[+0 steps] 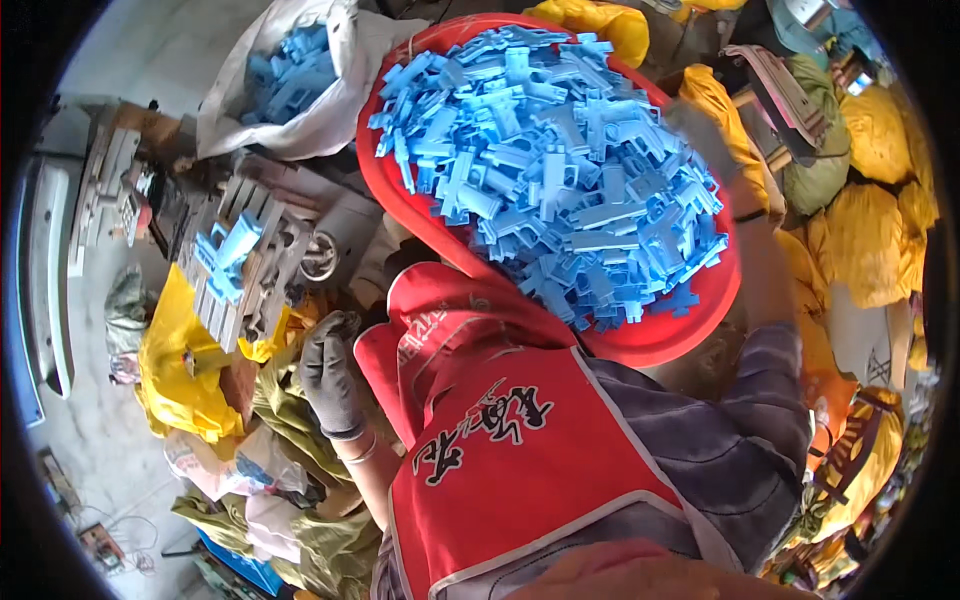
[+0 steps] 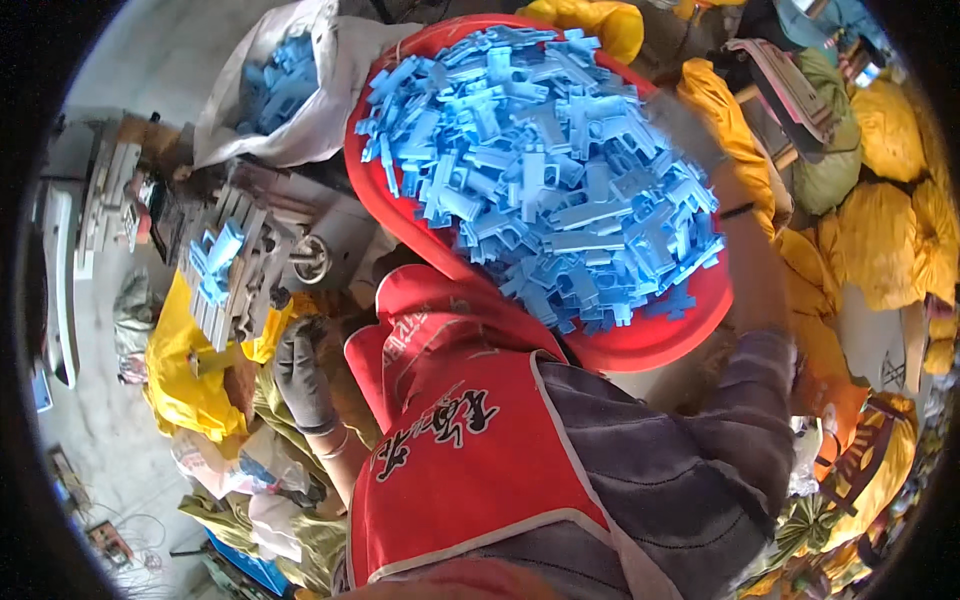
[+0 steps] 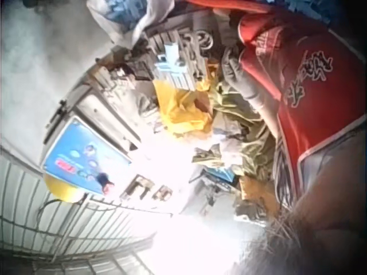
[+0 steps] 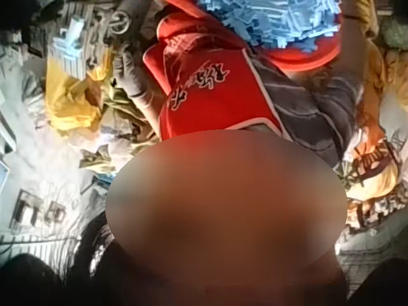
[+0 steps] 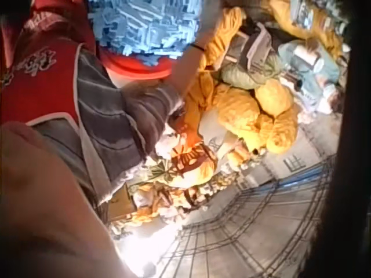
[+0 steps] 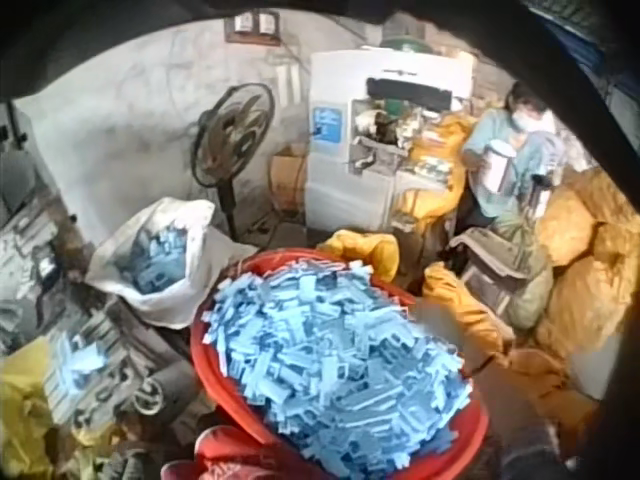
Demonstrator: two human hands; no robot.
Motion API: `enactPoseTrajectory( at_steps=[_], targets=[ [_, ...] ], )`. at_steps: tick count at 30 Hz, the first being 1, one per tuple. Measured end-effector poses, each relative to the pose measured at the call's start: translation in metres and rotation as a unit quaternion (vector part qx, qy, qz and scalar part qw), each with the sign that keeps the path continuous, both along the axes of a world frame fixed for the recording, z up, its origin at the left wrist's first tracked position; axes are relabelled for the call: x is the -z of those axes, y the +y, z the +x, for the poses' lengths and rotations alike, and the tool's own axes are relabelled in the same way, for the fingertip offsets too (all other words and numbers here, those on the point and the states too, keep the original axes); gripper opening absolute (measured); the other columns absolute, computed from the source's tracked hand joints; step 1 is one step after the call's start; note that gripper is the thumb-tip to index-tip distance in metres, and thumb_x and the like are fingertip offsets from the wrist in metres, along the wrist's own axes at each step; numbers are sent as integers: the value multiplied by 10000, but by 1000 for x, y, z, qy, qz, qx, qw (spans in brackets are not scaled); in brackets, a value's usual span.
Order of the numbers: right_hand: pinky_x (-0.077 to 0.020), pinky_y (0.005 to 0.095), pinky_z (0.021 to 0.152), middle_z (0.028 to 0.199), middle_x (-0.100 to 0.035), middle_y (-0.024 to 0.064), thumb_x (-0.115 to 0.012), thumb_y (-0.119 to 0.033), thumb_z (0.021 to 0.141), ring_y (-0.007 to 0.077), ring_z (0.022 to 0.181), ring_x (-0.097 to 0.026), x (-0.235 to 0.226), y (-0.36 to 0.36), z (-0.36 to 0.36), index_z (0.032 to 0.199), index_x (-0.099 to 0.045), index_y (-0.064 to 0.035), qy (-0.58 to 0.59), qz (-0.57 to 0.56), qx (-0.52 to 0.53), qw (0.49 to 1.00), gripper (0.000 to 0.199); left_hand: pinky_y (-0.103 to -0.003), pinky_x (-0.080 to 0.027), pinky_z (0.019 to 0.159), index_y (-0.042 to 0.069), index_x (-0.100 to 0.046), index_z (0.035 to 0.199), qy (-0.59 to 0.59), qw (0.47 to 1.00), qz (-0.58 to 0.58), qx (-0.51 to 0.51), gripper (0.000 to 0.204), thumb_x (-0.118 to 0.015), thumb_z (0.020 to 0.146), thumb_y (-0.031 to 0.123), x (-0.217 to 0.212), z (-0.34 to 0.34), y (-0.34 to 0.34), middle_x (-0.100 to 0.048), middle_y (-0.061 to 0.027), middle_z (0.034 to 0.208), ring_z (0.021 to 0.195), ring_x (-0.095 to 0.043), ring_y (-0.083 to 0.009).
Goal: The person stamps toy gun parts using a printing machine and places them into a sack. The person then gathers and packs toy parts into a large sack and ties the sack shut with a rubber band.
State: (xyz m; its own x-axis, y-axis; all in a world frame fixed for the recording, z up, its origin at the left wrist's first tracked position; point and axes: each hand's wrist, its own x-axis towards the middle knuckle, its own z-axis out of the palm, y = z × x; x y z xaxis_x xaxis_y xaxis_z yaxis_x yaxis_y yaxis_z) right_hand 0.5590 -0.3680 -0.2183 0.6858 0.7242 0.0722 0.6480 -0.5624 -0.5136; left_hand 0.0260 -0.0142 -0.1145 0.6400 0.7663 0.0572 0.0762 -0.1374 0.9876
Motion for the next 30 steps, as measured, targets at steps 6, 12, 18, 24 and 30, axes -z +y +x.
enactPoseTrajectory(
  at_steps=[6, 12, 18, 24, 30],
  targets=[
    [-468, 429, 858, 1142, -559, 186, -528, -468, 879, 337, 1049, -560, 14, 145, -145, 1301, -454, -114, -125, -140, 106, 977, 555, -297, -475, 856, -33, -603, 1097, 53, 989, 34, -136, 272, -448, 972, 153, 15, -62, 4, -641, -93, 1032, 928, -605, -177],
    [-449, 483, 892, 1354, -442, 214, -485, -583, 840, 396, 1089, -552, 91, 183, -118, 1406, -294, -81, -47, -123, 127, 983, 780, -252, -453, 840, -38, -611, 1087, 0, 977, -64, -203, 238, -503, 934, 109, 0, -65, -4, -644, -74, 1008, 920, -577, -123],
    [-403, 431, 971, 1379, -411, 208, -505, -342, 905, 388, 1193, -468, 72, 167, -110, 1403, -311, -85, -64, -134, 36, 988, 593, -257, -468, 813, -15, -636, 1063, 27, 968, 89, -235, 219, -532, 900, 88, 0, -93, 46, -680, -77, 965, 894, -609, -116],
    [-416, 436, 921, 1275, -481, 240, -470, -294, 938, 408, 1127, -495, 32, 156, -126, 1373, -347, -58, -70, -121, 81, 987, 510, -344, -493, 790, 25, -656, 987, 98, 868, 403, -274, 176, -610, 843, 116, -37, -73, 97, -665, -137, 954, 898, -628, -302],
    [-430, 335, 888, 1254, -531, 157, -407, -337, 980, 237, 1014, -557, -4, 171, -168, 1386, -348, -35, 37, 258, 105, 960, 509, -392, -457, 850, 42, -578, 1130, 138, 869, 458, -124, 405, -682, 776, 208, -35, -42, 169, -602, -167, 1107, 1021, -565, -346]
  ],
)
